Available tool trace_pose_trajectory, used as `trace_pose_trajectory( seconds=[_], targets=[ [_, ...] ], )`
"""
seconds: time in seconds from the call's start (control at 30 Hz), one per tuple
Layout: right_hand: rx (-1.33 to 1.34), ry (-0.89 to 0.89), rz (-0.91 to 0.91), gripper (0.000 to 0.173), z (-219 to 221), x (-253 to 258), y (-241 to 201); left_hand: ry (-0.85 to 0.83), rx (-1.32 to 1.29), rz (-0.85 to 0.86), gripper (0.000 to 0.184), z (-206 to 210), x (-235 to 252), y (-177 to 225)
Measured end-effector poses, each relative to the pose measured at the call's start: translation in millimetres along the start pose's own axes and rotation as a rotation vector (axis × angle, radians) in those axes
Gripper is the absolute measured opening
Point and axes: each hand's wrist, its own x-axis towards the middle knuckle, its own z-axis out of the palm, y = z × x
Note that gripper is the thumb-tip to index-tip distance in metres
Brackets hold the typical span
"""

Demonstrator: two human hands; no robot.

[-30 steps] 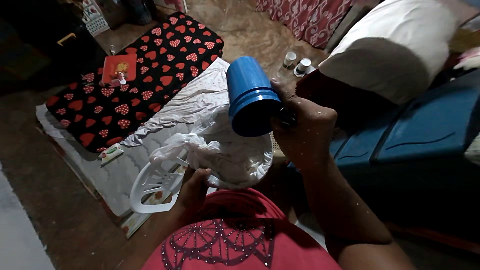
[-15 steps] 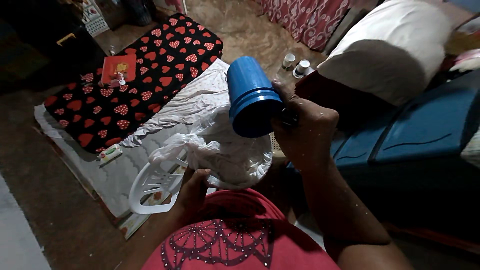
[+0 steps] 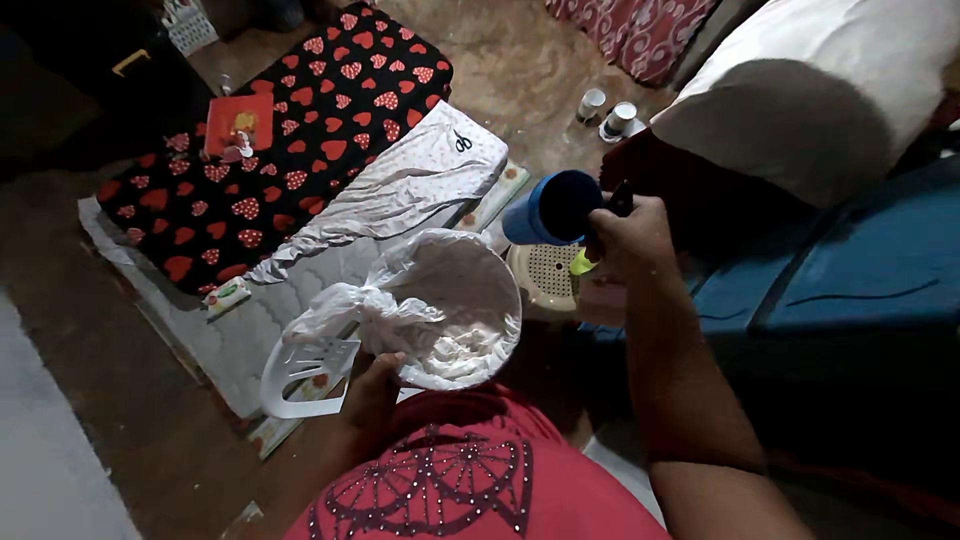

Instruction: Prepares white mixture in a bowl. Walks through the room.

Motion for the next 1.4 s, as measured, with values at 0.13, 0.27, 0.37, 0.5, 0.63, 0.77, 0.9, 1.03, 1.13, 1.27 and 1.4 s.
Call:
trace_pose_trajectory(
  seconds=[0.13,0.27,0.37,0.5,0.63,0.77,0.9,1.03,1.13,1.27,1.4],
  targets=[
    [-0.064,0.001,0.254,0.023,14,33,77,0.095,-0.031,0.013,0.016,-13,-8,-4],
    [-0.144,0.029,0.473,0.034,34,69,159,0.355,0.056,0.025,0.021,-29,-26,-10],
    [-0.187,0.060,0.592,0.036,48,87,204,0.514,0.081,0.101,0.022,-37,-45,-17],
    [-0.074,0.132,0.736,0.041,53,99,246,0.625,0.083,0.098,0.021,-20,-66,-10],
    [0.131,0.247,0.806,0.040,59,111,276,0.754,0.067,0.102,0.027,-15,-79,-10],
    [0.182,0.267,0.835,0.046,61,118,288,0.733,0.068,0.092,0.032,-16,-89,-8],
    [0.296,0.311,0.827,0.053,59,118,299,0.662,0.039,0.074,0.039,-15,-84,-5],
    [0.316,0.394,0.723,0.051,49,99,307,0.591,0.044,0.034,0.037,-19,-72,-2],
    [0.298,0.414,0.696,0.041,39,67,289,0.527,0.068,0.019,0.030,-29,-62,1],
    [0.189,0.368,0.596,0.040,32,15,241,0.417,0.024,-0.055,0.011,-51,-48,3],
    [-0.174,0.172,0.304,0.045,18,-45,191,0.173,0.028,-0.157,0.008,-80,-38,16]
  ],
)
